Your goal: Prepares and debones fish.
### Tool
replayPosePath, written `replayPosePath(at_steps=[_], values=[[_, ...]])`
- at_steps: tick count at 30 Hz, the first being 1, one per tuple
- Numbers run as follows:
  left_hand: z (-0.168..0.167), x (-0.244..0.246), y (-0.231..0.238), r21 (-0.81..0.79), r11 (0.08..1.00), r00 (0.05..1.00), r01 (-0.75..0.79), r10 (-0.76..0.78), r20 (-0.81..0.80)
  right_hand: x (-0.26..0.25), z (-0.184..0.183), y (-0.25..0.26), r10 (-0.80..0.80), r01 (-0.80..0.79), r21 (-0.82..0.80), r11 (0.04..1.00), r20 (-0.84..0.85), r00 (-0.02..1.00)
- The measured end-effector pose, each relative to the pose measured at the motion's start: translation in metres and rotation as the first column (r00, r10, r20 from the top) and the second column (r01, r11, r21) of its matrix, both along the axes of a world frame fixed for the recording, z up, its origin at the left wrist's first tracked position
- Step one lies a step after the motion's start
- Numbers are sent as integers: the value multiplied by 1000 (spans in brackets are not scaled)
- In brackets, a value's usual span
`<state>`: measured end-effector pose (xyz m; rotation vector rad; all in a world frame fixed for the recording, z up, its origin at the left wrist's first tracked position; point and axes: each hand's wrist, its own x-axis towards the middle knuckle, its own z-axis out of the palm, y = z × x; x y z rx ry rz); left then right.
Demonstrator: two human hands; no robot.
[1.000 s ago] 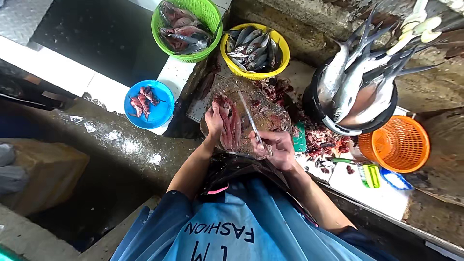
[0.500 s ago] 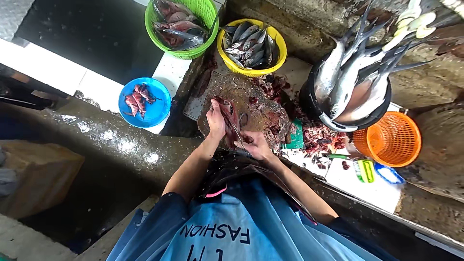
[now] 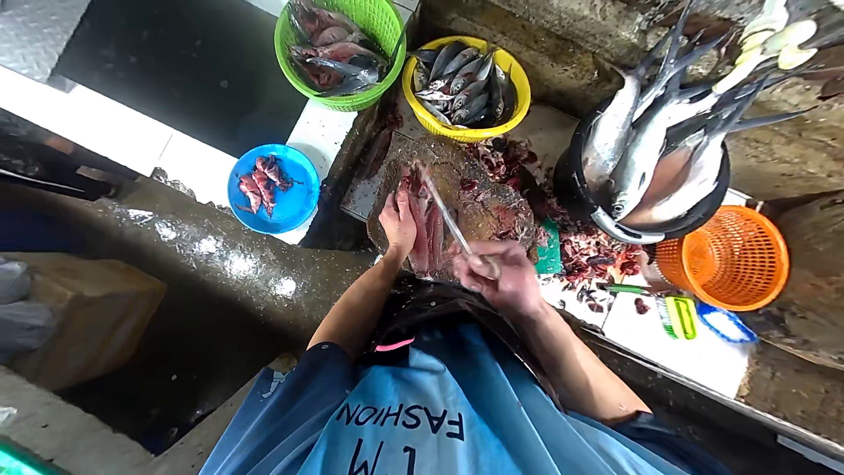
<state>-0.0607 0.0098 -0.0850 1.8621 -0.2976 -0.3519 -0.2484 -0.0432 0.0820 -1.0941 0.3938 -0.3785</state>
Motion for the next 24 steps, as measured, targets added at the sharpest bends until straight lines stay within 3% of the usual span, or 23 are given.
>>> replayPosePath(at_steps=[1, 2, 3, 5, 6, 9, 11, 16, 19, 24], values=[[-3, 3, 3, -3, 1000, 997, -24, 24, -72, -1, 4, -9, -91, 103, -244, 964, 59, 994], [-5, 6, 4, -20, 999, 986, -48, 44, -162, -1, -1, -24, -211, 203, -453, 868, 33, 977], [-4, 11, 3, -50, 995, 965, -87, 71, -252, -3, -17, -43, -301, 201, -554, 808, -94, 949], [5, 3, 8, -67, 987, 900, -144, 102, -425, -20, -57, -63, -300, 39, -496, 868, -460, 835], [15, 4, 4, -56, 984, 870, -168, 121, -477, -23, -68, -68, -236, -64, -486, 872, -530, 815], [54, 16, -5, 37, 995, 798, -92, 96, -594, -9, -59, -50, -76, -395, -623, 675, -591, 803], [36, -4, 1, 53, 983, 831, -177, 178, -528, -16, -52, -20, -34, -559, -575, 597, -714, 699], [28, -3, -9, -66, 980, 881, -188, 138, -453, 2, -69, -16, -65, -600, -576, 556, -749, 659], [30, -3, -11, -83, 983, 891, -166, 113, -441, 2, -88, -11, -105, -533, -676, 509, -663, 741], [30, -2, -10, -132, 953, 805, -272, 150, -574, -12, -114, -11, -31, -502, -704, 502, -594, 804]])
